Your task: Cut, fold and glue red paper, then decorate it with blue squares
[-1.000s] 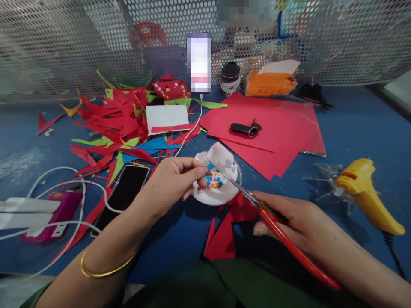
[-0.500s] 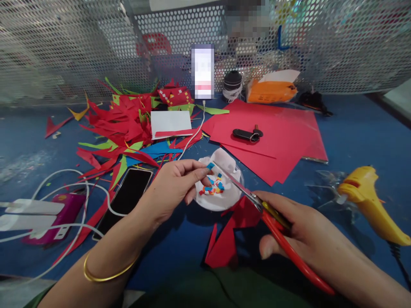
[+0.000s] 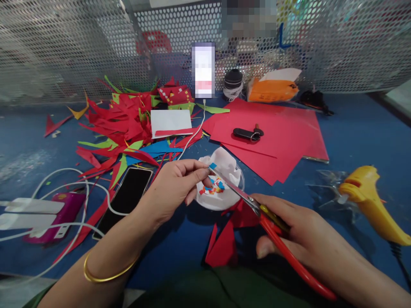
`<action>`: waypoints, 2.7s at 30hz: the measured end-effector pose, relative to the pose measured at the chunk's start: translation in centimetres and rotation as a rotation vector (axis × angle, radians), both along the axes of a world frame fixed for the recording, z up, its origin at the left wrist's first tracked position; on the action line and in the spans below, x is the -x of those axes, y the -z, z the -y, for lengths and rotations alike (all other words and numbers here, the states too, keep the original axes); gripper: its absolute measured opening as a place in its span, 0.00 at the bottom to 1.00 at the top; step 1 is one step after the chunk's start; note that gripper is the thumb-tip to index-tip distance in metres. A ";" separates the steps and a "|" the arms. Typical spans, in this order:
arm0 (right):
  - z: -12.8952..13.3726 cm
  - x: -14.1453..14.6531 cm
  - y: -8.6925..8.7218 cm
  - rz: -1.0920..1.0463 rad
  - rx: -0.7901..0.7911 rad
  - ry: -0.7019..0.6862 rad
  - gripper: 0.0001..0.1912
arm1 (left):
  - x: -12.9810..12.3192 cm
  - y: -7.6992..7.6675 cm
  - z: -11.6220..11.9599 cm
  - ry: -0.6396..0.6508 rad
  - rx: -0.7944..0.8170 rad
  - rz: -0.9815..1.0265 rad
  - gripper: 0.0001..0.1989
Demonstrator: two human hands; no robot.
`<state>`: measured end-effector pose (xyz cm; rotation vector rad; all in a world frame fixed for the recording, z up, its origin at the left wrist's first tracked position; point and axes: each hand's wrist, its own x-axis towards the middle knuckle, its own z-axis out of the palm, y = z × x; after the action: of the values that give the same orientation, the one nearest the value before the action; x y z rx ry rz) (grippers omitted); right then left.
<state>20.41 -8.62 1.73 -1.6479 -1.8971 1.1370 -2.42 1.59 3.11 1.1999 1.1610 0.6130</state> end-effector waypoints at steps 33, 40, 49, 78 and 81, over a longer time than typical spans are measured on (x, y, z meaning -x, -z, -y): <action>-0.1 -0.1 0.0 -0.031 0.009 0.019 0.11 | 0.1 0.4 -0.2 0.013 0.025 -0.021 0.08; -0.1 -0.2 -0.2 -0.031 0.012 0.014 0.10 | 0.2 0.4 -0.3 0.020 0.018 -0.015 0.08; -0.1 -0.2 -0.1 -0.045 0.024 0.009 0.07 | 0.0 0.3 -0.3 0.020 0.033 -0.001 0.08; 0.2 -0.1 0.4 0.002 -0.024 -0.020 0.15 | 0.1 0.1 0.1 -0.003 -0.001 0.046 0.07; 0.3 -0.2 0.5 0.004 -0.016 -0.029 0.12 | 0.1 0.2 0.1 0.002 -0.007 0.047 0.07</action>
<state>20.62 -8.88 1.19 -1.6208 -1.9338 1.1276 -2.55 1.45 2.96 1.1862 1.1188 0.6410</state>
